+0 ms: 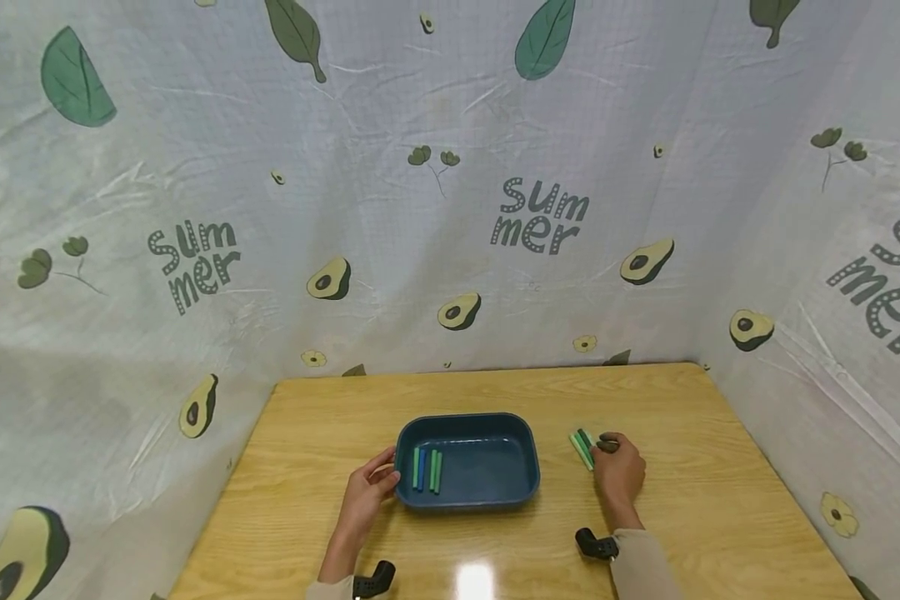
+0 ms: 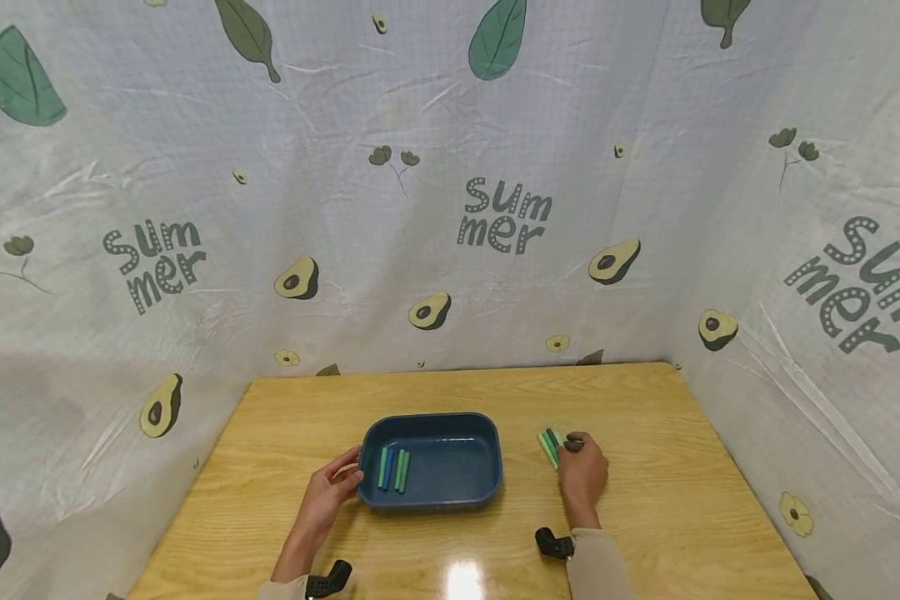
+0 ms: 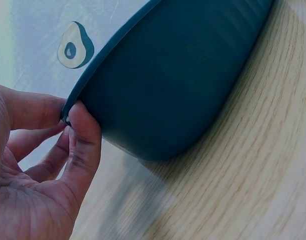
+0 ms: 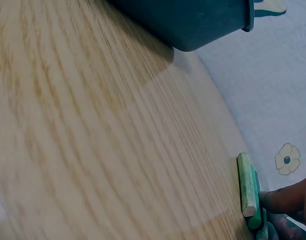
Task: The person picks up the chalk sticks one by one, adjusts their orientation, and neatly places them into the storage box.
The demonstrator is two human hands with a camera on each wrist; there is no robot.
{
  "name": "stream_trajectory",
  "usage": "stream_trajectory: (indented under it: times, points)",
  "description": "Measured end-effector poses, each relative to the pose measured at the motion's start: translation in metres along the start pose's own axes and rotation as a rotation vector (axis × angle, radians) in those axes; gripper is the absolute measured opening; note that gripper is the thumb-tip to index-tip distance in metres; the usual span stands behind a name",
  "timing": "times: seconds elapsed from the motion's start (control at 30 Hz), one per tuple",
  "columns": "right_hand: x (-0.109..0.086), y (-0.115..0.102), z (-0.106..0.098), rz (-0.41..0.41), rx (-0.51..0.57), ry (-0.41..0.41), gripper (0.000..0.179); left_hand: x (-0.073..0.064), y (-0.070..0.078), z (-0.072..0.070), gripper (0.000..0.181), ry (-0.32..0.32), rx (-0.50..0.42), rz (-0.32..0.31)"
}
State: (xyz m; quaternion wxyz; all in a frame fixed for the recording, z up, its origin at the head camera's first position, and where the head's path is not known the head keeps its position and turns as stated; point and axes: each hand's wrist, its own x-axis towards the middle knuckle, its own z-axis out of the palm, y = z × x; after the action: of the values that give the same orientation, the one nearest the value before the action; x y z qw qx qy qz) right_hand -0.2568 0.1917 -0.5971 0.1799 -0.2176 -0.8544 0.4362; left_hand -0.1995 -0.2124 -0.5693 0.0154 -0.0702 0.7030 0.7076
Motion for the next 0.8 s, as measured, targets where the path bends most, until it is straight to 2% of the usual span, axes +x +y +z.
stream_trajectory:
  times: [0.23,0.8]
  points:
    - [0.0002,-0.0007,-0.0012,-0.010,-0.031,0.005,0.027,-0.0003,-0.0007,-0.0009,0.047,-0.008,0.008,0.014]
    - [0.0060,-0.0047,-0.0026,-0.026,-0.022,-0.068,0.029,0.0028,-0.0024,-0.0019,0.048,-0.013,0.000,0.009]
